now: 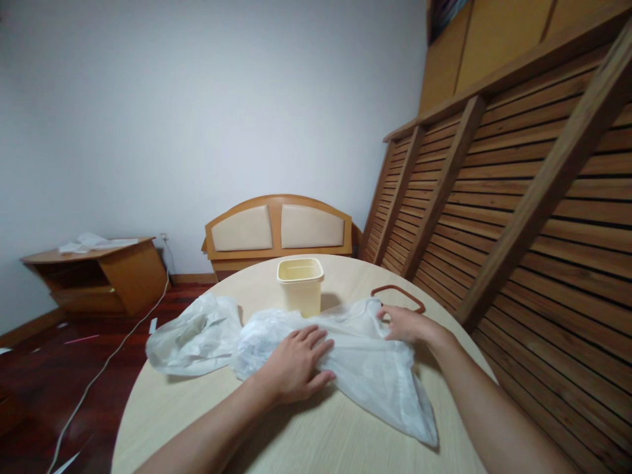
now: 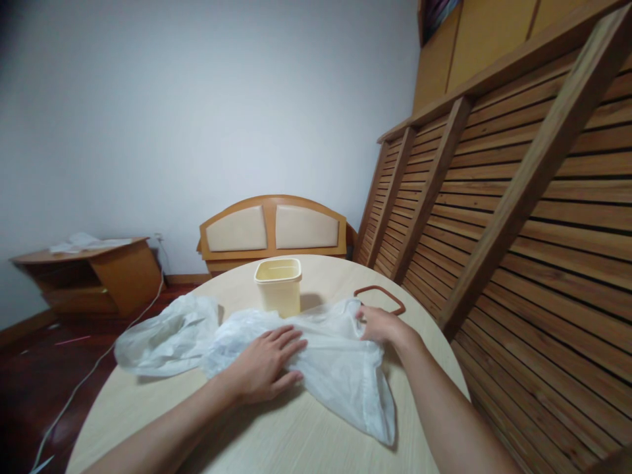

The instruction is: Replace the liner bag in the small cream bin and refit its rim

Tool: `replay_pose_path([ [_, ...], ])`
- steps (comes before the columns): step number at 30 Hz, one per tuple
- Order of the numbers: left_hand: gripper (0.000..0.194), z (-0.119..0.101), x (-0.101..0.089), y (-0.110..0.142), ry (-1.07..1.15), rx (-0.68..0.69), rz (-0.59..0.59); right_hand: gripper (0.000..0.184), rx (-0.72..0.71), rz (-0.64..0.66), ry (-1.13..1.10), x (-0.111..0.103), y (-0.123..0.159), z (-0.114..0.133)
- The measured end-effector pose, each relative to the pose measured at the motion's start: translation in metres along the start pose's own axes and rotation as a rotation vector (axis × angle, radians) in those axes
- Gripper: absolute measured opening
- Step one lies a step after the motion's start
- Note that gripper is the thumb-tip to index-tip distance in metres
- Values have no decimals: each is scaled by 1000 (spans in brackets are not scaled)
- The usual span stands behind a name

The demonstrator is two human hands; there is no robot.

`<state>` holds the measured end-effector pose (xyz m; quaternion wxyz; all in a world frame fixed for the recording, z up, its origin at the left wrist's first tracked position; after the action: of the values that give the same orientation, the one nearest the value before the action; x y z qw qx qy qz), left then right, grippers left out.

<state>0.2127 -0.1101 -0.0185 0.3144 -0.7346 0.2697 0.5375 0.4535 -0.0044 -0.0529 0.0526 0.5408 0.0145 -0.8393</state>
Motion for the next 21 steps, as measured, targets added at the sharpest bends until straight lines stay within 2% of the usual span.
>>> replay_pose_path([
  [3, 57, 1, -1, 0, -25, -1, -16, 36, 72, -45, 110, -6, 2, -1],
  [5, 56, 1, -2, -1, -44, 3, -23, 32, 61, -147, 136, -17, 1, 12],
  [8, 50, -2, -1, -1, -39, 18, -12, 44, -176, -270, 125, -22, 4, 56],
  [10, 43, -5, -1, -1, -30, 25, 2, 61, -363, -205, 87, -7, 8, 85],
  [11, 40, -6, -1, -2, -31, 27, 10, 71, -403, -130, 72, 4, 10, 93],
  [14, 36, -7, -1, -2, -47, 31, 21, 86, -367, 113, 42, 37, 11, 94],
  [17, 40, -5, -1, -1, -61, 27, -9, 81, -327, 206, 79, 46, 16, 87],
  [21, 51, 4, 1, -2, -71, -26, -66, 60, -289, 133, 279, 29, 27, 89],
])
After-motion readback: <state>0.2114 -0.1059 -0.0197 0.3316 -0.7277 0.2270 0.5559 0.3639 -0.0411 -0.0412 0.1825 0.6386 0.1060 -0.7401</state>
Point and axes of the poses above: each hand's wrist, its own y-axis away from the middle knuckle, its own x-axis out of the palm, z = x × y, the point moved 10 cm from there along -y, towards the middle knuckle, and after that the axes turned 6 degrees about y, right-handed, at the moved point
